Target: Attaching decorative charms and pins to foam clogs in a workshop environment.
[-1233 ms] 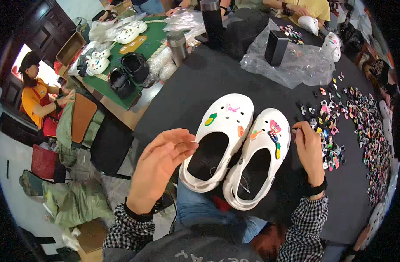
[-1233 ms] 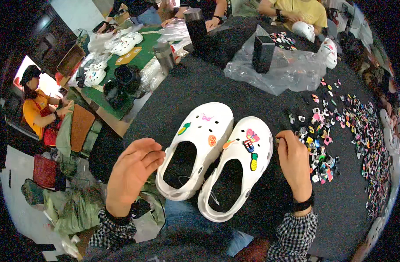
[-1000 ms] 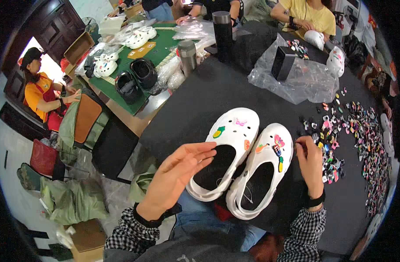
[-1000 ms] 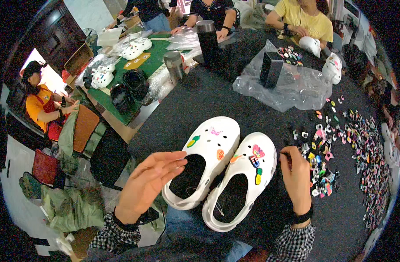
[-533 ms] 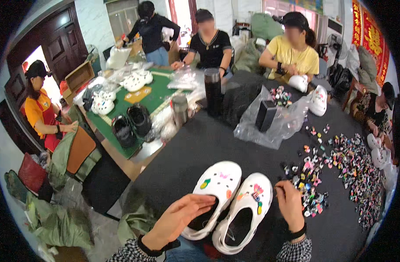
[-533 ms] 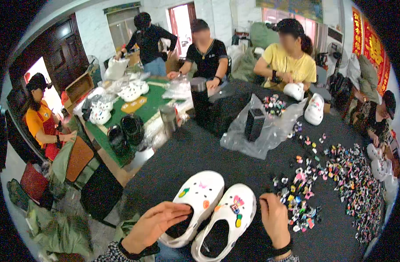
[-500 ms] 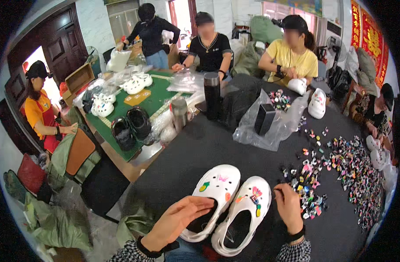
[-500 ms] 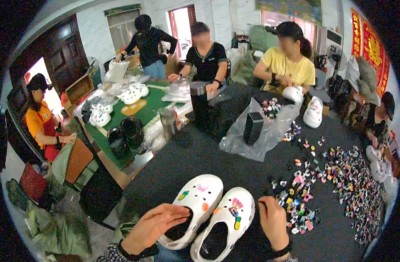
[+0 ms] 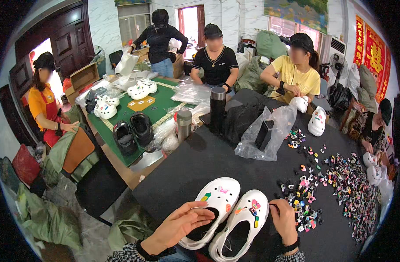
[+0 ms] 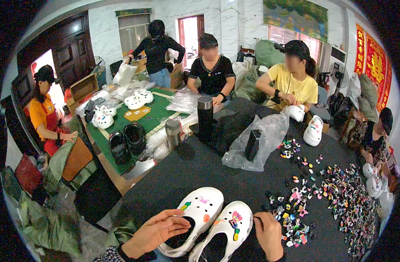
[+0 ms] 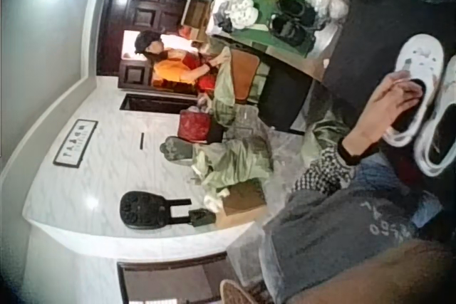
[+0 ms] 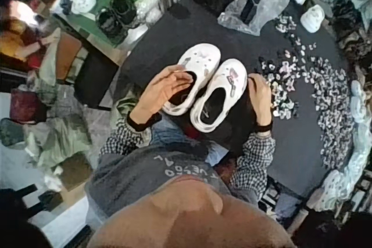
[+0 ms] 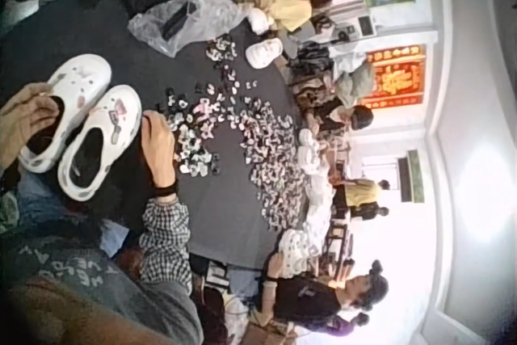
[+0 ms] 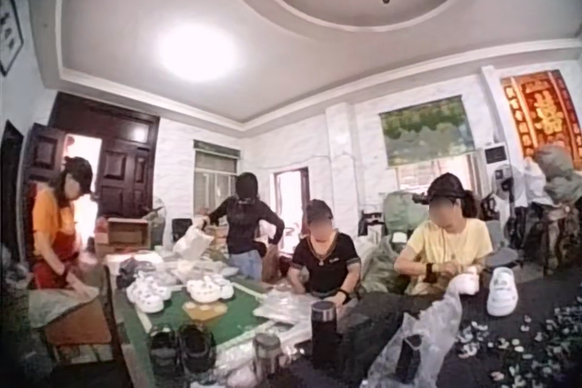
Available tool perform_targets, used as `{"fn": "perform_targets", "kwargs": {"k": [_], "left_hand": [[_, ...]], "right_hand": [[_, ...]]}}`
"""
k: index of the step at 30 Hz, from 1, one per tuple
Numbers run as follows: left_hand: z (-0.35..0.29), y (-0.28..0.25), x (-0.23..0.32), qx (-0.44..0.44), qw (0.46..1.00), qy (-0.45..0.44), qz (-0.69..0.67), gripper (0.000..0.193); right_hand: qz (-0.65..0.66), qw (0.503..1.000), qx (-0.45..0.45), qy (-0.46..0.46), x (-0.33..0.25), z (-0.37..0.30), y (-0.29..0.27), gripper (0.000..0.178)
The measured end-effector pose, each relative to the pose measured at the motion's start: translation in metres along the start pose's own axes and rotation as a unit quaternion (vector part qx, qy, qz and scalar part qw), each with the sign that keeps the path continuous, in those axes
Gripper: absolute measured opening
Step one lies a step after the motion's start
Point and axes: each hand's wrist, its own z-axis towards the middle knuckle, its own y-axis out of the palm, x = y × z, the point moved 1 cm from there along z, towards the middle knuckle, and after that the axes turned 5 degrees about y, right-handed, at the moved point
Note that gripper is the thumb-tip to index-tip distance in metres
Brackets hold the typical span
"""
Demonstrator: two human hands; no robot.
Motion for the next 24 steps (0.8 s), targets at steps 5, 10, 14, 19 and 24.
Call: {"fn": "perform_targets", "kwargs": {"k": [5, 10, 14, 19, 24], "left_hand": [[-0.001, 0.001, -0.001, -0.021, 1.0, 0.005, -0.001, 0.04], [-0.008, 0.008, -0.003, -0.004, 0.996, -0.034, 0.078, 0.044], [-0.009, 0.017, -0.002, -0.011, 0.993, -0.018, 0.118, 0.051], [-0.002, 0.025, -0.007, 0.028, 0.998, -0.046, 0.024, 0.08], [0.003, 0.025, -0.012, -0.011, 0.998, -0.008, -0.058, 0.069]], "right_hand": [[-0.004, 1.0, -0.004, -0.004, -0.002, 0.001, -0.002, 0.008], [0.024, 0.999, 0.024, 0.017, 0.001, 0.002, -0.001, 0.011], [0.031, 0.999, 0.01, 0.04, 0.003, 0.0, -0.002, 0.015], [0.075, 0.992, 0.0, 0.098, 0.005, 0.001, -0.002, 0.011], [0.274, 0.949, -0.025, 0.157, -0.015, 0.004, -0.014, 0.019]]}}
